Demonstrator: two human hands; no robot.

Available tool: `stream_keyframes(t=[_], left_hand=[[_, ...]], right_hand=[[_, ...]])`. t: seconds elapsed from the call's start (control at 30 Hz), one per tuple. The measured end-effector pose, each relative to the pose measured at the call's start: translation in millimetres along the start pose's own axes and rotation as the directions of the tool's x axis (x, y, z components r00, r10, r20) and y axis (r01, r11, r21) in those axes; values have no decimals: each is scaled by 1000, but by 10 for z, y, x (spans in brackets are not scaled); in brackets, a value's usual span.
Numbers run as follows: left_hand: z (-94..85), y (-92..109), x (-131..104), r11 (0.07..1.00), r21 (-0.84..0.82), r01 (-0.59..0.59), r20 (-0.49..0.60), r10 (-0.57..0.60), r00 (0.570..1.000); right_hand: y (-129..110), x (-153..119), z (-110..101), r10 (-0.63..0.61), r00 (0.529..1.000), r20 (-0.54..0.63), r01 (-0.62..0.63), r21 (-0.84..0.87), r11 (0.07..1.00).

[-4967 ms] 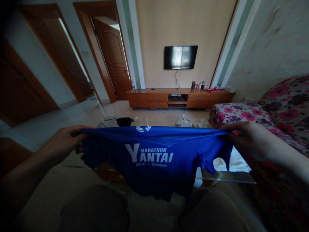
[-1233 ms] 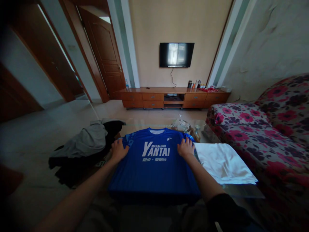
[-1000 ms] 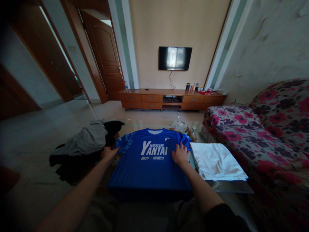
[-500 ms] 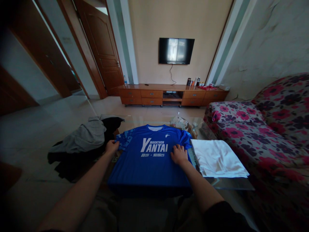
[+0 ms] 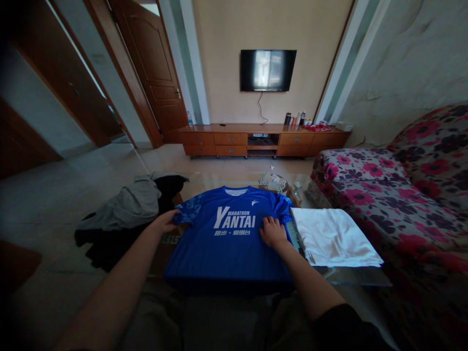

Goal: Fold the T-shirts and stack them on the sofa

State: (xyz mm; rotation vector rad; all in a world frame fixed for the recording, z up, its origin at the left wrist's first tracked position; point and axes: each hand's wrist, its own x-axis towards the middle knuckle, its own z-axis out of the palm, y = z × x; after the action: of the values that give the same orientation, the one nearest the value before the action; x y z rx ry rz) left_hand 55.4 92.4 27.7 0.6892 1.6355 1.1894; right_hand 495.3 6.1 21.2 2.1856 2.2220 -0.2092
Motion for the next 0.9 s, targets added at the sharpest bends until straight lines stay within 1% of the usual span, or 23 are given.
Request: stream_keyframes(t=[0.07, 0.13, 0.23, 0.3, 0.37, 0.43, 0.5, 0.53, 0.73, 0.83, 0.9], left_hand=[[-30, 5, -13, 995, -38, 97, 82, -94, 992], [-64, -2, -25, 987, -63, 146, 124, -137, 983], [-95, -23, -24, 981, -93, 168, 146, -154, 977], [-90, -41, -4, 983, -104, 153, 144, -137, 980], [-67, -63, 25, 988, -112, 109, 105, -98, 990], [-39, -90, 55, 993, -115, 35, 23, -33, 999], [-19, -123, 73, 993, -111, -48, -51, 42, 998], [-14, -141, 76, 991, -107, -83, -69, 76, 995], [-44, -208, 61, 976, -59, -207, -50, 205, 978], [-77, -186, 83, 958, 8, -287, -32, 287, 957], [-107, -168, 104, 940, 63, -336, -45, 339, 940]], right_hand=[[-7, -7, -1, -3, 1000, -9, 3, -6, 1000], [-16, -14, -3, -7, 1000, -12, 7, -13, 1000], [-27, -23, -9, -7, 1000, -5, 7, -17, 1000], [-30, -28, -11, -5, 1000, -3, 5, -17, 1000], [-31, -32, -10, -6, 1000, -7, 6, -17, 1000], [-31, -35, -7, -6, 1000, -12, 6, -18, 1000], [-32, -38, -3, -6, 1000, -15, 6, -19, 1000], [-33, -38, -2, -6, 1000, -15, 6, -21, 1000], [-44, -38, -9, 0, 1000, -8, 0, -27, 1000], [-43, -38, -11, -2, 1000, -7, 2, -28, 1000], [-40, -38, -11, -5, 1000, -8, 5, -29, 1000]])
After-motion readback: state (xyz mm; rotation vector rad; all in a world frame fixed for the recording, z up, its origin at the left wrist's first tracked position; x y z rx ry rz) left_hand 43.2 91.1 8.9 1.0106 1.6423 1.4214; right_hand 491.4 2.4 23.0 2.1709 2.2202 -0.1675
